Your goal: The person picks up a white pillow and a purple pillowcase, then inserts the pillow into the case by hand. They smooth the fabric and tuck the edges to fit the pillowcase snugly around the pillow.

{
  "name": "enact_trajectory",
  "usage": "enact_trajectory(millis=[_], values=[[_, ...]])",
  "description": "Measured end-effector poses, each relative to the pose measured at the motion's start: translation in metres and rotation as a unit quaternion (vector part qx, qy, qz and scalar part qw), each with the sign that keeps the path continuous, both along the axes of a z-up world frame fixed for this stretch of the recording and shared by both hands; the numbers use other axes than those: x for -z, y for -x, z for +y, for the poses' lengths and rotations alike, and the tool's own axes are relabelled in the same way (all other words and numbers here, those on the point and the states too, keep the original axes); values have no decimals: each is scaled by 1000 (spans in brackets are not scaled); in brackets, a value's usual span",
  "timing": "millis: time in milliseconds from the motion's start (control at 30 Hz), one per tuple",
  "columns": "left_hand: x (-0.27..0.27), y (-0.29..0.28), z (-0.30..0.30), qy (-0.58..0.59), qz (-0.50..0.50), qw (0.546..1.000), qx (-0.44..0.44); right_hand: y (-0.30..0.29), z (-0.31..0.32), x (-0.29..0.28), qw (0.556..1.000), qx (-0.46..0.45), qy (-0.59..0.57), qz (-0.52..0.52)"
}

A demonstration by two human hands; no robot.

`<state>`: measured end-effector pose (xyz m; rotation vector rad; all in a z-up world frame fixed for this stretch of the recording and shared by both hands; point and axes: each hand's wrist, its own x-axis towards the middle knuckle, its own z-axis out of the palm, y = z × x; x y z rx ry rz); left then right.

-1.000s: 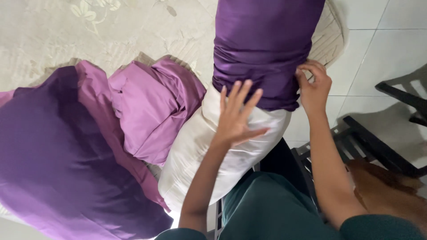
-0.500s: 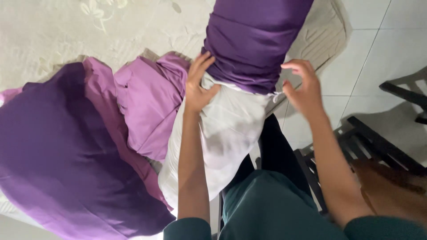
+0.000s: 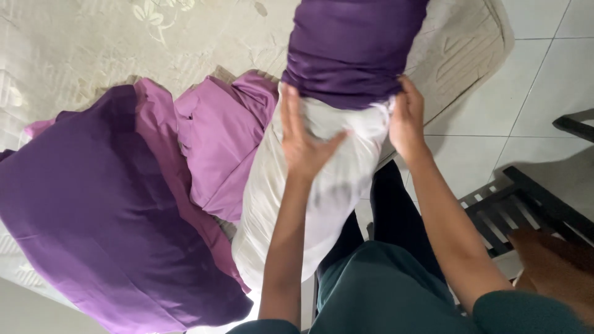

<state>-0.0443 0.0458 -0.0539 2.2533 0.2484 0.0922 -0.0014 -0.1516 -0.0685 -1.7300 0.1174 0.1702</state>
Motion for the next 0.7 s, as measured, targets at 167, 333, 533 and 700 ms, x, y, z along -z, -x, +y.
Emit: enact_trajectory(millis=[167,333,533,700], values=[[23,-17,19,49,-83,982,-166,44,43,-56,949,-280,103,-104],[53,-17,19,73,-70,995,-28,14,26,-76,921,-323,211,-49],[-45,-11,25,132,-82,988,4,13,29,-58,984,-100,-96,111],[-46,23,-14,58,-52,997,2,10,16,-15,995,-34,-83,33]])
